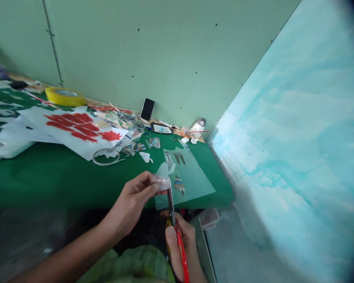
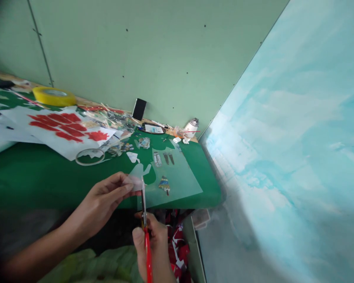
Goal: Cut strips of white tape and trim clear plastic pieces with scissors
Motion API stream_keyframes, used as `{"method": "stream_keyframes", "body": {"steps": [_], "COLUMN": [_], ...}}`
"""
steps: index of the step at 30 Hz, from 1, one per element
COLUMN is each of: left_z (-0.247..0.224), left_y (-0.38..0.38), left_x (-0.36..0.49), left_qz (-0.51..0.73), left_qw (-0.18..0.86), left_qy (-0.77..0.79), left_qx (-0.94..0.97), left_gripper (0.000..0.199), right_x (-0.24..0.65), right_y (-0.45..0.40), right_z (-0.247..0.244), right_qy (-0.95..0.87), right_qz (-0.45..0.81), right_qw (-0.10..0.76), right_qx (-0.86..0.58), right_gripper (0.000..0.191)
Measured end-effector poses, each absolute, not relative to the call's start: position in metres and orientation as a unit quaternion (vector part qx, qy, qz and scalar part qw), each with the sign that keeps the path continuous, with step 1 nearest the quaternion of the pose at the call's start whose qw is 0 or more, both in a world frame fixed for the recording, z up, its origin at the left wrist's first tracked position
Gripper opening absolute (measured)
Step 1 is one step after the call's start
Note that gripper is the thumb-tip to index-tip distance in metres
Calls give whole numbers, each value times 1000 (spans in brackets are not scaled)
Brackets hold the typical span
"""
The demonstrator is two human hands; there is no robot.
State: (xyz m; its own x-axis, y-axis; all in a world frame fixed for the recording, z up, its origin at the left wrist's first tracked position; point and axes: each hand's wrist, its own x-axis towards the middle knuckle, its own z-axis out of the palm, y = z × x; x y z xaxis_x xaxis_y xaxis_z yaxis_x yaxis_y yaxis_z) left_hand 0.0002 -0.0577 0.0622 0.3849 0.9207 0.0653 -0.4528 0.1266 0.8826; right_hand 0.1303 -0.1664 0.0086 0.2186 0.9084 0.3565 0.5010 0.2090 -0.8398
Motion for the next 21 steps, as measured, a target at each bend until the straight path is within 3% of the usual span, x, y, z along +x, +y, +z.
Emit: {"method": "stream_keyframes", "body": {"steps": [17, 19, 21], "left_z": [57, 52, 43], "left_y": [-52, -45, -32], "left_x": [-3, -7, -14], "left_qz": [487, 491, 489], "left_qw": [733, 726, 711], "left_qy": [269, 272, 284], "left_qx": [390, 399, 419], "left_gripper": [20, 20, 20], "right_x": [140, 163, 198], "right_y": [-155, -143, -125], "right_z": [0, 0, 5], "right_qy": [-559, -551, -560], "right_qz": [196, 166, 115], "right_qw": [486, 452, 360], "right_qx": [-642, -681, -737], "right_gripper": [40, 42, 43]}}
